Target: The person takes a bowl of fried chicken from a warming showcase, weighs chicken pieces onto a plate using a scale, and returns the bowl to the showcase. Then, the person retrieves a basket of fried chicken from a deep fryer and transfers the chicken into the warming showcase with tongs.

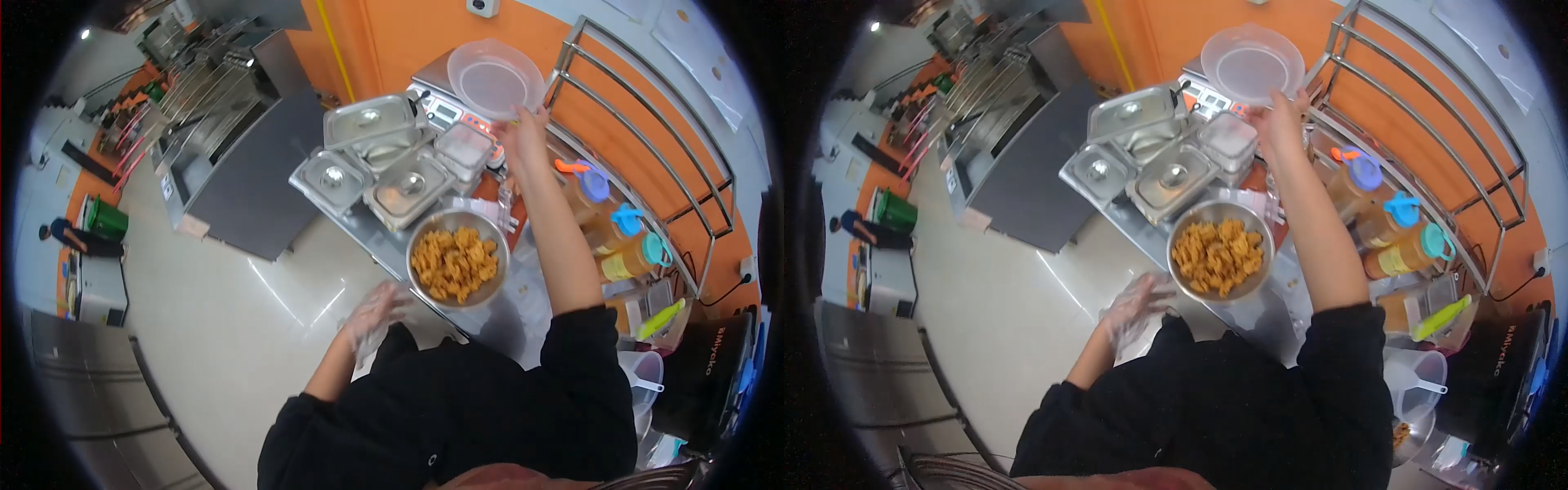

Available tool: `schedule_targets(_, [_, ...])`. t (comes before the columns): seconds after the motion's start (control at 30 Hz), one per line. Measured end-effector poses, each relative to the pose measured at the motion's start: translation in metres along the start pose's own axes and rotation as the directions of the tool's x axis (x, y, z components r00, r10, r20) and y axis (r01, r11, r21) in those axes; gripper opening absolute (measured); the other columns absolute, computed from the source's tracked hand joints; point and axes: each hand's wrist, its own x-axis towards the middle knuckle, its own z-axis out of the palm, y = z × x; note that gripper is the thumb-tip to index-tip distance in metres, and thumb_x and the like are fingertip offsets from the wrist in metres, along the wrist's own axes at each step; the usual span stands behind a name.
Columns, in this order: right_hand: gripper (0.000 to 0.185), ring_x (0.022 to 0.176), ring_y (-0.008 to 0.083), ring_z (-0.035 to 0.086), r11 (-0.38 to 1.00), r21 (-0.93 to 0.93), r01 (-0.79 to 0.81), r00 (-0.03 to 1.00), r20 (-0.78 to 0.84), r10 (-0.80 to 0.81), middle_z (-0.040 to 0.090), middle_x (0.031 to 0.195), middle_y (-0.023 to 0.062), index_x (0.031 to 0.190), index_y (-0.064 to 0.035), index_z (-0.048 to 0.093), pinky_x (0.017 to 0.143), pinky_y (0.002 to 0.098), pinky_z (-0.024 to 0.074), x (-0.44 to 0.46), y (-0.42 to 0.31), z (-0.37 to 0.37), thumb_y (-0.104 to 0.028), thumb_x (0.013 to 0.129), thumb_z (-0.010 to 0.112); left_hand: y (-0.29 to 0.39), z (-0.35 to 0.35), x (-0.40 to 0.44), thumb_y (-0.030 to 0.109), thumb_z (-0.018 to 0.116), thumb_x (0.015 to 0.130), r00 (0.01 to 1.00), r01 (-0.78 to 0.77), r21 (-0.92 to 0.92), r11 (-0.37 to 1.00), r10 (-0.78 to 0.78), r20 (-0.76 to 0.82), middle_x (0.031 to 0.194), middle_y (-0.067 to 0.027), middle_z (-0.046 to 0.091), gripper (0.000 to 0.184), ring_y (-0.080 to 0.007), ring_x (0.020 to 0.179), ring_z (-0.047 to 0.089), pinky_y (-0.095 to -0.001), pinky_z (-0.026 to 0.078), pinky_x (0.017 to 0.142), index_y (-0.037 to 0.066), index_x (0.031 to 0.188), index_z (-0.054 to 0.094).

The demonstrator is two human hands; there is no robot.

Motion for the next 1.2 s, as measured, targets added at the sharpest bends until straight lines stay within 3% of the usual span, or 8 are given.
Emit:
schedule_targets(0.17, [0.050, 0.079, 0.0322, 0.059, 0.992, -0.126, -0.003, 0.977, -0.214, -0.024, 0.041, 0.124, 0.0228, 0.135, -0.0174, 0.019, 0.064, 0.0424, 0.0553, 0.134, 0.035, 0.044, -0.009, 0.095, 0.048, 0.062, -0.113, -0.001, 0.044, 0.060, 0.094, 0.938, 0.128, 0.037, 0.991, -0.133, 0.320, 0.136, -0.0140, 0.049, 0.060, -0.0284, 0.118, 0.056, -0.0438, 0.052, 0.090, 0.003, 0.135, 0.042])
schedule_targets(0.47, [0.070, 0.090, 0.0303, 0.059, 0.883, -0.447, -0.143, 0.895, -0.439, -0.077, 0.029, 0.144, 0.0183, 0.148, -0.0204, 0.016, 0.074, 0.0410, 0.0553, 0.184, 0.077, 0.056, -0.014, 0.092, 0.058, -0.026, -0.459, 0.034, 0.046, 0.053, 0.095, 0.946, 0.324, -0.105, 0.940, -0.323, 0.028, 0.133, -0.0068, 0.050, 0.055, -0.0308, 0.114, 0.055, -0.0487, 0.045, 0.089, 0.014, 0.138, 0.043])
schedule_targets(0.53, [0.065, 0.092, 0.0266, 0.059, 0.808, -0.588, -0.040, 0.956, -0.258, -0.141, 0.029, 0.144, 0.0146, 0.146, -0.0165, 0.026, 0.079, 0.0375, 0.0542, 0.127, 0.058, 0.068, -0.014, 0.090, 0.060, -0.007, -0.487, 0.034, 0.051, 0.047, 0.094, 0.793, 0.478, 0.045, 0.877, -0.409, -0.451, 0.134, -0.0072, 0.048, 0.058, -0.0313, 0.120, 0.051, -0.0507, 0.042, 0.091, 0.015, 0.139, 0.042])
schedule_targets(0.63, [0.056, 0.093, 0.0184, 0.057, 0.637, -0.757, 0.149, 0.957, -0.051, -0.284, 0.031, 0.140, 0.0091, 0.140, -0.0113, 0.038, 0.081, 0.0325, 0.0514, 0.033, 0.033, 0.037, -0.012, 0.088, 0.058, 0.026, -0.563, 0.027, 0.051, 0.043, 0.094, 0.733, 0.330, -0.156, 0.931, -0.357, -0.579, 0.143, -0.0083, 0.042, 0.060, -0.0316, 0.128, 0.043, -0.0545, 0.037, 0.099, 0.016, 0.142, 0.039])
schedule_targets(0.73, [0.044, 0.109, 0.0205, 0.053, -0.318, -0.939, 0.132, 0.717, 0.311, -0.624, 0.040, 0.134, 0.0129, 0.129, -0.0049, 0.049, 0.085, 0.0298, 0.0498, -0.077, 0.007, -0.002, -0.006, 0.086, 0.058, 0.087, -0.617, 0.040, 0.047, 0.042, 0.097, 0.717, -0.070, -0.174, 0.982, -0.072, -0.693, 0.150, -0.0071, 0.036, 0.058, -0.0307, 0.130, 0.041, -0.0509, 0.034, 0.106, 0.015, 0.145, 0.036])
schedule_targets(0.77, [0.043, 0.114, 0.0238, 0.051, -0.179, -0.980, 0.087, 0.692, 0.189, -0.697, 0.043, 0.132, 0.0140, 0.126, -0.0043, 0.051, 0.089, 0.0316, 0.0466, -0.109, 0.007, -0.033, -0.001, 0.084, 0.057, 0.114, -0.628, 0.048, 0.048, 0.042, 0.097, 0.665, -0.243, -0.018, 0.970, 0.153, -0.731, 0.148, -0.0071, 0.038, 0.059, -0.0297, 0.130, 0.041, -0.0490, 0.034, 0.107, 0.014, 0.145, 0.036])
schedule_targets(0.93, [0.041, 0.113, 0.0278, 0.052, 0.106, -0.892, -0.440, 0.509, -0.344, -0.789, 0.045, 0.132, 0.0156, 0.121, -0.0058, 0.057, 0.092, 0.0341, 0.0445, -0.255, 0.011, -0.148, 0.006, 0.082, 0.055, 0.336, -0.528, 0.026, 0.028, 0.056, 0.095, 0.462, -0.870, -0.278, 0.407, 0.870, -0.171, 0.117, -0.0061, 0.055, 0.035, -0.0192, 0.111, 0.050, -0.0360, 0.039, 0.099, 0.011, 0.125, 0.052])
schedule_targets(1.2, [0.034, 0.124, 0.0343, 0.045, -0.173, -0.849, -0.499, 0.574, -0.174, -0.801, 0.046, 0.133, 0.0172, 0.116, -0.0101, 0.064, 0.100, 0.0409, 0.0405, -0.324, 0.043, -0.193, -0.001, 0.083, 0.063, 0.345, -0.168, 0.028, 0.017, 0.059, 0.085, 0.327, -0.796, -0.307, 0.522, 0.797, 0.508, 0.086, -0.0094, 0.058, 0.012, -0.0239, 0.070, 0.058, -0.0366, 0.050, 0.066, 0.006, 0.090, 0.062])
